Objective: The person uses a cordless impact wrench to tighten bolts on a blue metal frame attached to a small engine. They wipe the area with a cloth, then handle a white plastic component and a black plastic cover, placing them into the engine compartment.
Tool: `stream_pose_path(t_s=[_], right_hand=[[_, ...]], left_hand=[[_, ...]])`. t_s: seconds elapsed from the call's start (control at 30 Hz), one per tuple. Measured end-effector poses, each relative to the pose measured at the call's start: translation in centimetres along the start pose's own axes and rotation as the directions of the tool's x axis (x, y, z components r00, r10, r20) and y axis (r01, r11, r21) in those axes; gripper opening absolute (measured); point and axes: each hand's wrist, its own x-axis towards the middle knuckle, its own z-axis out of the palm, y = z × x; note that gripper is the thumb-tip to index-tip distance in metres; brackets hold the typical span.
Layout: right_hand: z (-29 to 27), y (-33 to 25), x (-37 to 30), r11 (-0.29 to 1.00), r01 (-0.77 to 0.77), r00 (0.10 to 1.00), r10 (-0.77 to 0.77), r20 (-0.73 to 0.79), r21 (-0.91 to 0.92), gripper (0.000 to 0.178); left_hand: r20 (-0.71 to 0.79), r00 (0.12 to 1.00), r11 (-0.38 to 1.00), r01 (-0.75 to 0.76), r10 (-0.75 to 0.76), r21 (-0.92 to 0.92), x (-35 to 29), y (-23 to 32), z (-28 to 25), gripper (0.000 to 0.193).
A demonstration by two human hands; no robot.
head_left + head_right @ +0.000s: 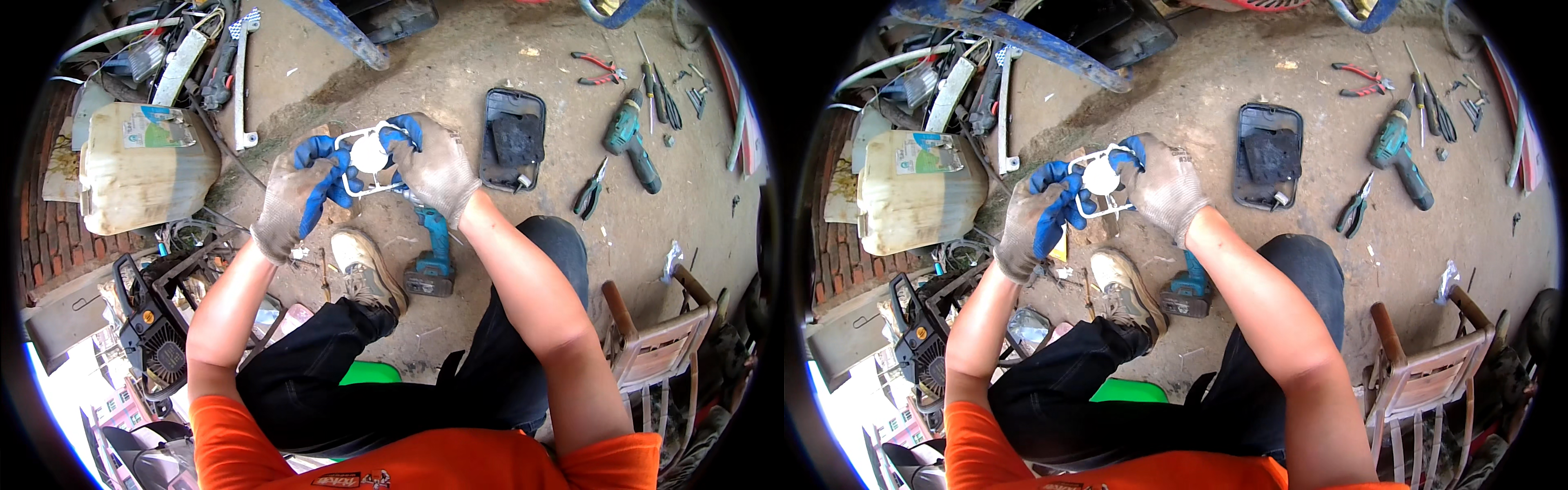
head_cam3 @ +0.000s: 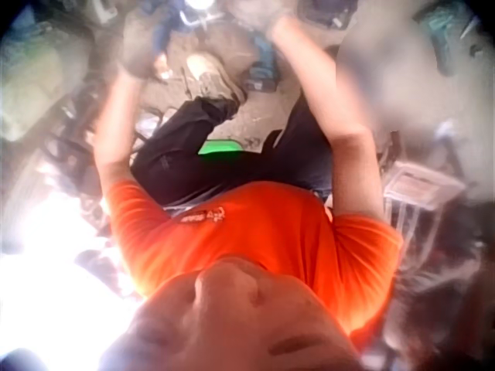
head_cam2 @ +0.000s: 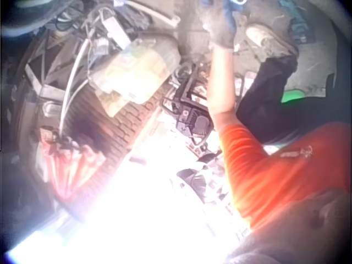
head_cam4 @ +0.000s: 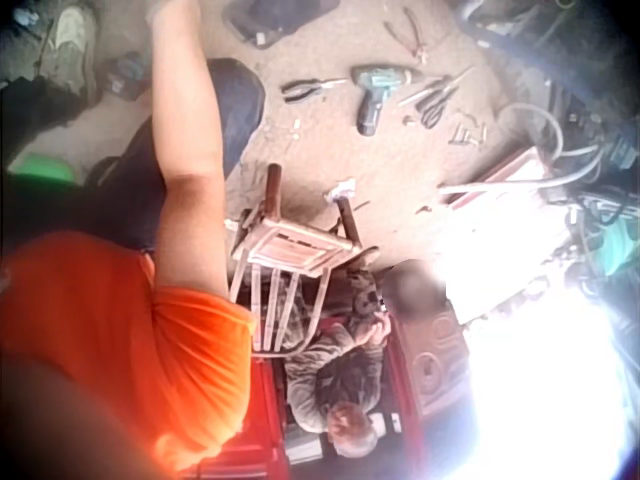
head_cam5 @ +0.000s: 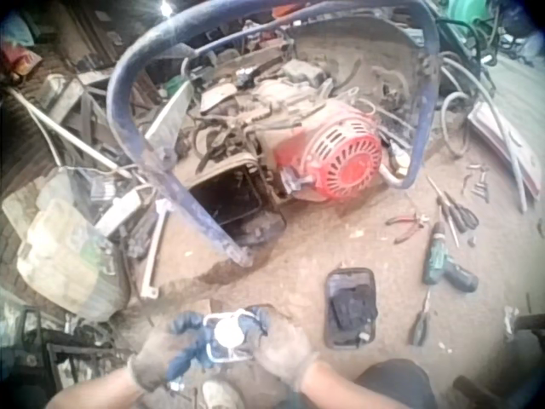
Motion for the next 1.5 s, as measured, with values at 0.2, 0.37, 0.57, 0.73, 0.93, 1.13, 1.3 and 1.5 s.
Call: stream_pose_path(t_s=[0.2, 0.37, 0.57, 0.73, 0.93, 1.13, 1.3, 1.5], right_hand=[[-0.1, -0.7, 0.3, 0.978, 0.005, 0.997, 0.011, 0.072, -0.208, 0.028], [-0.1, -0.2, 0.6, 0.99, -0.073, 0.995, 0.08, 0.055, -0.12, 0.027], [-2.3, 1.3, 0.6, 0.758, -0.229, 0.97, 0.234, 0.072, 0.611, 0.026], [-0.8, 1.8, 0.0, 0.805, -0.017, 1.0, 0.017, 0.006, 0.593, 0.042], [-0.3, 0.3, -0.8, 0.714, -0.23, 0.948, 0.319, -0.015, 0.661, 0.031], [0.8, 2.1, -1.0, 0.856, -0.112, 0.993, 0.116, 0.024, 0.504, 0.033], [0.9, 2.3, -0.5, 0.994, -0.088, 0.996, 0.088, -0.002, -0.07, 0.036], [0.0, 1.5, -0.3, 0.991, -0.127, 0.991, 0.129, -0.045, 0.046, 0.036]], left_hand=[[0.026, 0.998, 0.988, 0.048, -0.052, 0.147, -0.1, 0.6, 0.4, 0.02], [-0.003, 1.0, 0.97, 0.006, -0.005, 0.245, -0.4, 1.6, 1.3, 0.021], [-0.163, 0.98, 0.989, -0.095, 0.113, 0.113, 0.5, 1.1, 0.7, 0.02], [-0.167, 0.981, 0.98, -0.129, 0.102, -0.154, 1.6, -0.8, -0.2, 0.018], [-0.28, 0.956, 0.964, -0.147, 0.081, -0.222, 2.1, -2.8, 0.3, 0.017], [-0.176, 0.981, 0.89, -0.146, 0.075, -0.431, 2.4, -3.0, 3.1, 0.017], [-0.174, 0.982, 0.946, -0.119, 0.068, -0.303, 1.8, -2.0, 4.1, 0.016], [-0.194, 0.971, 0.988, -0.149, 0.137, -0.047, 2.0, -0.6, 3.4, 0.015]])
